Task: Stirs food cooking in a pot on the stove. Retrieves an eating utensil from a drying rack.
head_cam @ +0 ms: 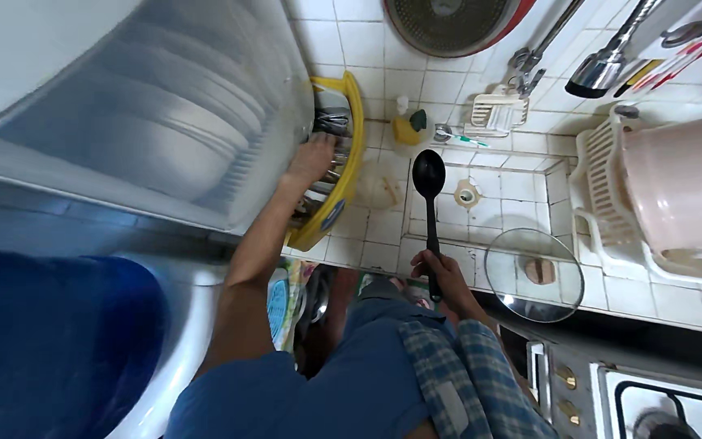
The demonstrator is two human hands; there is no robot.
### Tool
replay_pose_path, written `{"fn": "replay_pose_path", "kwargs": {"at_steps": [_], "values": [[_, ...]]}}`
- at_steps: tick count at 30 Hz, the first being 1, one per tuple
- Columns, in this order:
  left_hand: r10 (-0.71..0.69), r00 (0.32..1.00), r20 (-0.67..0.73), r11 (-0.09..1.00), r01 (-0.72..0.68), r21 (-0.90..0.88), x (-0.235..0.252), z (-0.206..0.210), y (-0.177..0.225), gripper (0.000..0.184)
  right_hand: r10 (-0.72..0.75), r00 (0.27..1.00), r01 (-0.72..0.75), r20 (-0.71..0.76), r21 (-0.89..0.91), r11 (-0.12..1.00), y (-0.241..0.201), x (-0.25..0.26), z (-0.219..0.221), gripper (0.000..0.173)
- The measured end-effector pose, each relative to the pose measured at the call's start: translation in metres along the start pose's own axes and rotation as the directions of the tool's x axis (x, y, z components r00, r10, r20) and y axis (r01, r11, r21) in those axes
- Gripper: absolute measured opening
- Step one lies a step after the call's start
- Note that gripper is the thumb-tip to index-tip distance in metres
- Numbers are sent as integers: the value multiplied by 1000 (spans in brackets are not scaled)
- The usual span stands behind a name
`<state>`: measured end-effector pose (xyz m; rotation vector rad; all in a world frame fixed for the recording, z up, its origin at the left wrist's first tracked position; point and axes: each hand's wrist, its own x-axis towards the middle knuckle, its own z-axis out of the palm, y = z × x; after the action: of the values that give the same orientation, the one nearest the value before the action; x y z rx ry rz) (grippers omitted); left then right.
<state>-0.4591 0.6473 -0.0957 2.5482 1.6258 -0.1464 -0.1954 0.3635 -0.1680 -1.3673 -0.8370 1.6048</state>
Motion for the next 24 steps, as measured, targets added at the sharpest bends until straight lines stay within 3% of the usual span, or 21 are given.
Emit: {"fn": "replay_pose_path", "kwargs": {"at_steps": [2,5,13,16,17,18,19,20,21,22,24], "values": [[-33,990,-135,973,1,-230,-7,-23,-2,36,20,1000,-20,7,11,1000,0,-1,0,38],[-88,961,-263,843,-69,-533,-17,-52,-7,34,14,1000,-14,21,19,1000,5,2,-1,38],[-117,934,-339,653,-185,-734,-32,-70,-10,34,21,999,-22,39,7,1000,7,1,1,38],[-138,938,-318,372,-248,-895,-35,-54,15,27,35,999,-35,36,1,999,6,2,3,38],[-133,959,-250,278,-206,-938,-36,-41,32,26,39,999,-39,39,-2,999,6,3,5,38],[-113,978,-175,266,-140,-954,-37,-25,52,27,39,998,-39,46,-2,999,6,4,6,38],[-74,992,-106,372,-71,-925,-38,-11,71,31,40,998,-40,55,-6,999,5,5,6,38],[-36,997,-72,571,-39,-820,-36,6,85,32,43,997,-43,62,-8,999,5,6,7,38],[-3,998,-55,763,-33,-645,-34,21,93,35,49,996,-49,68,-8,999,5,6,8,38],[11,998,-66,884,-41,-466,-33,32,96,38,58,996,-57,66,-10,998,4,6,9,38],[8,994,-112,943,-44,-329,-32,39,95,41,70,995,-70,65,-8,998,3,8,10,37]]}}
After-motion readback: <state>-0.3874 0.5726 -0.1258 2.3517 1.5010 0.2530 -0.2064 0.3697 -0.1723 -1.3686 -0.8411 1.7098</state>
